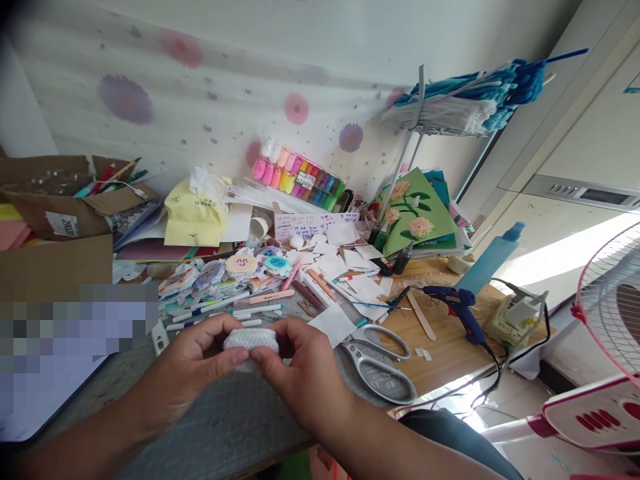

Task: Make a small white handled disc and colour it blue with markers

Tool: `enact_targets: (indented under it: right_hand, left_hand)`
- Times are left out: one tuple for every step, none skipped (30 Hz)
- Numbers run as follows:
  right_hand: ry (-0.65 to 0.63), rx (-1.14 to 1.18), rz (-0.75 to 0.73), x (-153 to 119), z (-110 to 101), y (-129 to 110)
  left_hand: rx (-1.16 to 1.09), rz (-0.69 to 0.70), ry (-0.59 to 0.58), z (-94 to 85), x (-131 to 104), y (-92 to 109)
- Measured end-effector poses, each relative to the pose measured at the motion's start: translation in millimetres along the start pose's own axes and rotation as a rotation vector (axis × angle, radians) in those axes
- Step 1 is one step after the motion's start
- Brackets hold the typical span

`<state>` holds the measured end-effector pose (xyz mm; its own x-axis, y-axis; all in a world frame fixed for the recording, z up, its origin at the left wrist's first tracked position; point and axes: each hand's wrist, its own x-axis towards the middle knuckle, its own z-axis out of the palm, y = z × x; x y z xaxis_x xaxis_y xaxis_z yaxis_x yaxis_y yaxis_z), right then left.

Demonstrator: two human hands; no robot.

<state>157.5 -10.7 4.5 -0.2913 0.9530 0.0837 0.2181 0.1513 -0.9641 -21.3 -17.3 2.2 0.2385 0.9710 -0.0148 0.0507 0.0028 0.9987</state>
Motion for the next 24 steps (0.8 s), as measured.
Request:
enact_targets:
  right_hand:
    - [0.008, 0.012, -0.003, 0, 0, 1]
    - [0.011, 0.029, -0.009, 0, 0, 2]
    - [0.005, 0.055, -0.02, 0, 0, 3]
    - [-0.007, 0.088, -0.037, 0, -2, 4]
    - [-0.022, 0.122, -0.06, 0, -3, 4]
    - [-0.036, 0.151, -0.086, 0, -5, 4]
    - [-0.039, 0.169, -0.116, 1, -8, 4]
    - [-0.032, 0.171, -0.149, 1, -10, 3]
    - [-0.014, 0.156, -0.184, 2, -13, 3]
    - [0.008, 0.125, -0.221, 2, -15, 2]
    - [0.024, 0.087, -0.26, 1, -17, 1]
    - [0.031, 0.048, -0.299, 1, -18, 1]
    - [0.026, 0.011, -0.333, 0, -18, 0]
    - [0.015, -0.018, -0.359, -2, -18, 0]
    - [0.003, -0.037, -0.378, -3, -18, 0]
    - [-0.001, -0.045, -0.39, -4, -18, 0]
    - [0.008, -0.043, -0.394, -4, -17, 1]
    - [0.026, -0.033, -0.39, -5, -17, 2]
    - [0.048, -0.016, -0.379, -4, -17, 3]
    - [0.065, 0.003, -0.356, -4, -16, 4]
    - [0.069, 0.02, -0.324, -3, -16, 5]
    - [0.057, 0.038, -0.282, -2, -15, 6]
    - [0.03, 0.061, -0.231, -1, -14, 7]
    - [-0.003, 0.091, -0.178, 0, -13, 8]
  left_hand:
    - [-0.019, -0.003, -0.015, -0.4, 0, 0]
    - [-0.034, -0.01, -0.028, -0.7, 0, -1]
    - [-0.044, -0.016, -0.034, -1.1, 0, -1]
    - [-0.05, -0.019, -0.035, -1.3, -1, -2]
    - [-0.055, -0.019, -0.029, -1.5, -1, -3]
    - [-0.064, -0.018, -0.021, -1.7, -1, -3]
    - [-0.083, -0.02, -0.014, -1.8, -1, -4]
    - [-0.113, -0.024, -0.009, -1.8, -1, -4]
    - [-0.147, -0.027, -0.004, -1.7, -1, -3]
    - [-0.178, -0.031, 0.002, -1.5, 0, -3]
    - [-0.206, -0.033, 0.009, -1.1, 0, -2]
    - [-0.228, -0.034, 0.017, -0.8, 0, -1]
    - [-0.246, -0.032, 0.023, -0.4, 0, 0]
    - [-0.259, -0.033, 0.025, 0.0, 0, 1]
    - [-0.267, -0.039, 0.023, 0.3, 0, 2]
    - [-0.27, -0.043, 0.02, 0.5, 0, 3]
    - [-0.265, -0.044, 0.018, 0.6, 0, 3]
    - [-0.253, -0.042, 0.016, 0.6, 0, 3]
    - [-0.231, -0.037, 0.018, 0.5, 0, 2]
    - [-0.2, -0.031, 0.021, 0.4, -1, 2]
    - [-0.163, -0.025, 0.026, 0.4, -1, 1]
    - [-0.121, -0.024, 0.026, 0.4, -1, 1]
    - [-0.081, -0.026, 0.021, 0.4, -1, 0]
    - [-0.045, -0.027, 0.012, 0.4, -1, 0]
